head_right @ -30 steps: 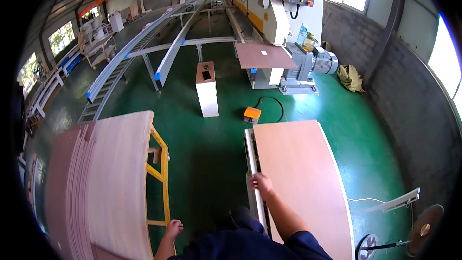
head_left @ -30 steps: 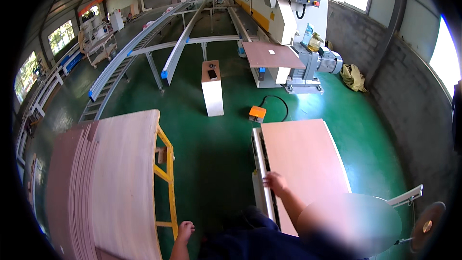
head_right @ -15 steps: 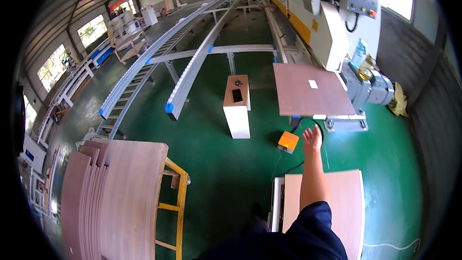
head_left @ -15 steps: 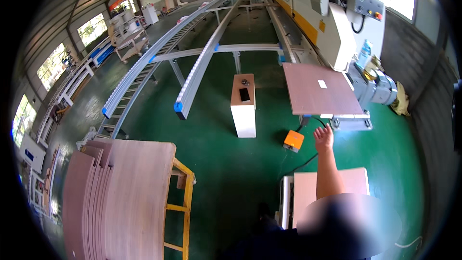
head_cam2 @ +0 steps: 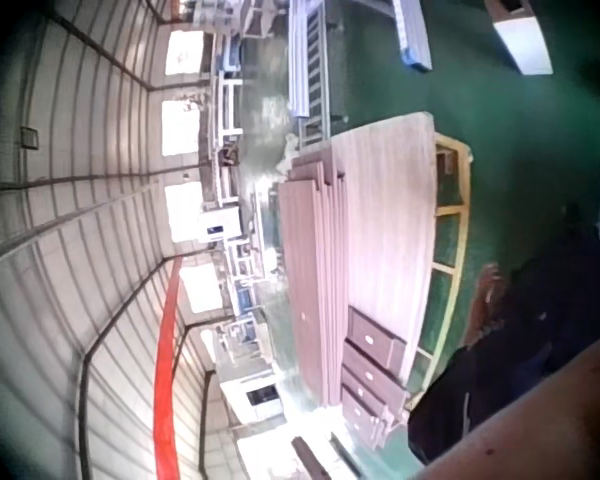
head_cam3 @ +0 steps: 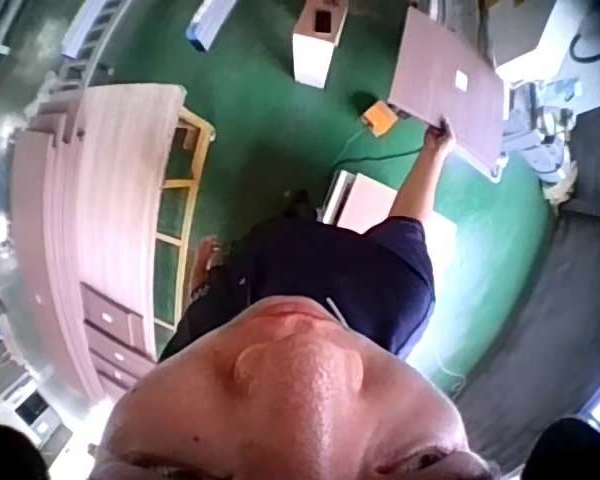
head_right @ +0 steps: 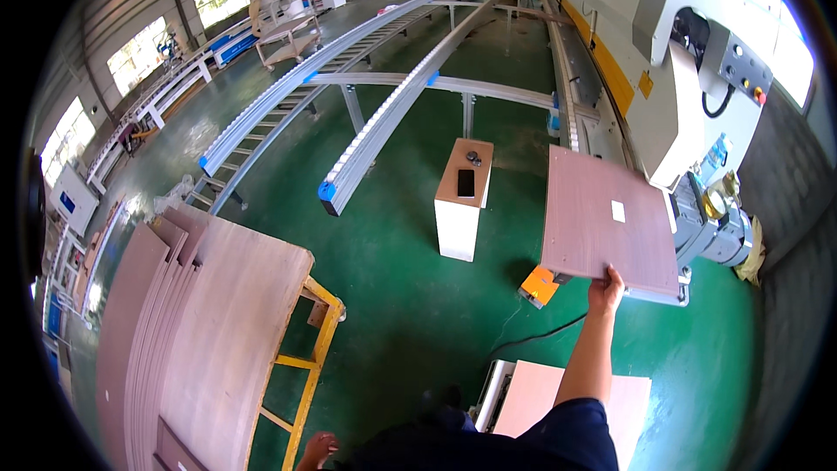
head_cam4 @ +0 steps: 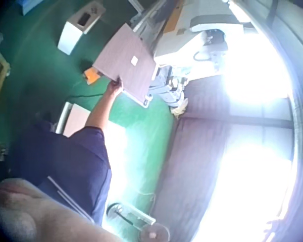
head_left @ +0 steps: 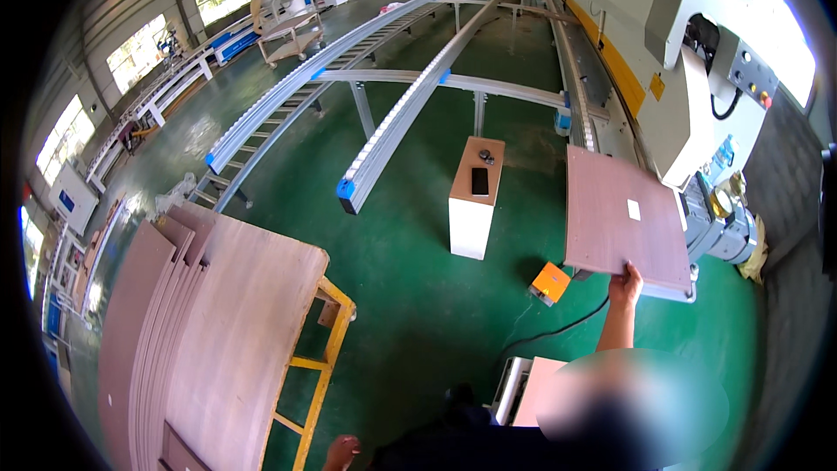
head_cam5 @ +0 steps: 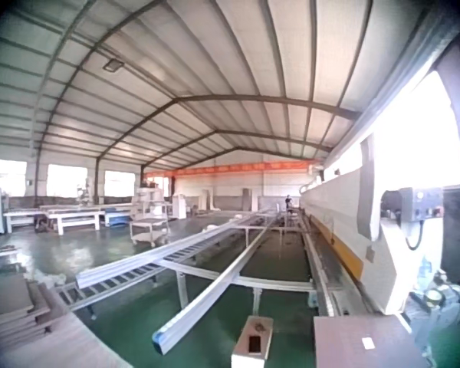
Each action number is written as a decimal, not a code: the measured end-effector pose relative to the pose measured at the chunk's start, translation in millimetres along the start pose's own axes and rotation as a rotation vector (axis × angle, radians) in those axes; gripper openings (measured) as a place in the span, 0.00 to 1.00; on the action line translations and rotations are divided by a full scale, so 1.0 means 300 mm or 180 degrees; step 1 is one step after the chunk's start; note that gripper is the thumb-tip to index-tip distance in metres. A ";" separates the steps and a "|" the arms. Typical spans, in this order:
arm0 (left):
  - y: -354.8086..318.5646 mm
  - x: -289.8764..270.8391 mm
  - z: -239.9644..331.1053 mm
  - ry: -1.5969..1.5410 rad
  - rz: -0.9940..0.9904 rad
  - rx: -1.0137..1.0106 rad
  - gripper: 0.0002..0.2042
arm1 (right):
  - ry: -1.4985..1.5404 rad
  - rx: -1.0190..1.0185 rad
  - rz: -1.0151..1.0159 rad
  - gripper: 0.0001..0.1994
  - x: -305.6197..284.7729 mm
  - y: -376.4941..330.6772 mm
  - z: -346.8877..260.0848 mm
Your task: The person picks up wooden panels from a stack one by one and feeds them into a large processing machine.
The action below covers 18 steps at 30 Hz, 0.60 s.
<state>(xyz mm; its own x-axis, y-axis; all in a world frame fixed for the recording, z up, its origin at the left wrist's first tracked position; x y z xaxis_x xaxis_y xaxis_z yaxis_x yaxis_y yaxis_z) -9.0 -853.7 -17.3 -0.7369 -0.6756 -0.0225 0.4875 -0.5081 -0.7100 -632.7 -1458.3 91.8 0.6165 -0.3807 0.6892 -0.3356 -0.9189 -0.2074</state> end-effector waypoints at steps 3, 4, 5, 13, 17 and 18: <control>0.084 -0.138 -0.179 -0.0376 -0.0049 -0.0348 0.06 | 0.0011 -0.0041 -0.0090 0.07 0.069 -0.192 -0.005; 0.127 -0.184 -0.248 -0.0413 -0.0076 -0.0345 0.06 | 0.0035 -0.0118 -0.0109 0.07 0.057 -0.250 -0.023; 0.161 -0.213 -0.328 -0.0636 -0.0231 -0.0446 0.06 | 0.0074 -0.0134 -0.0178 0.08 0.040 -0.314 -0.031; 0.030 -0.172 -0.293 0.1525 -0.1015 0.0008 0.07 | 0.0385 0.0040 -0.0691 0.25 0.182 -0.975 0.008; -0.046 -0.267 -0.258 -0.0677 -0.0236 -0.0060 0.06 | -0.0053 0.0200 -0.1047 0.24 0.229 -1.187 0.141; -0.064 -0.257 -0.189 -0.0759 -0.0306 0.0114 0.08 | -0.0321 0.0399 -0.1228 0.24 0.262 -1.251 0.161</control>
<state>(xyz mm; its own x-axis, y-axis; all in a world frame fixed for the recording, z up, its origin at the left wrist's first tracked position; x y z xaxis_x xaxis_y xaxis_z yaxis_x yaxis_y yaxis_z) 11.8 -761.7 -41.9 -0.6515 -0.7279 0.2136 0.4398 -0.5918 -0.6755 -423.8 -1148.3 190.4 0.7488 -0.0087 0.6627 0.0189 -0.9992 -0.0345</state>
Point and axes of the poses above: each hand's wrist, its own y-axis towards the middle knuckle, its own x-axis out of the palm, z = x × y, the point moved 8 cm from there along y, towards the middle knuckle, and after that the axes turned 14 degrees about -y, right-handed, at the moved point
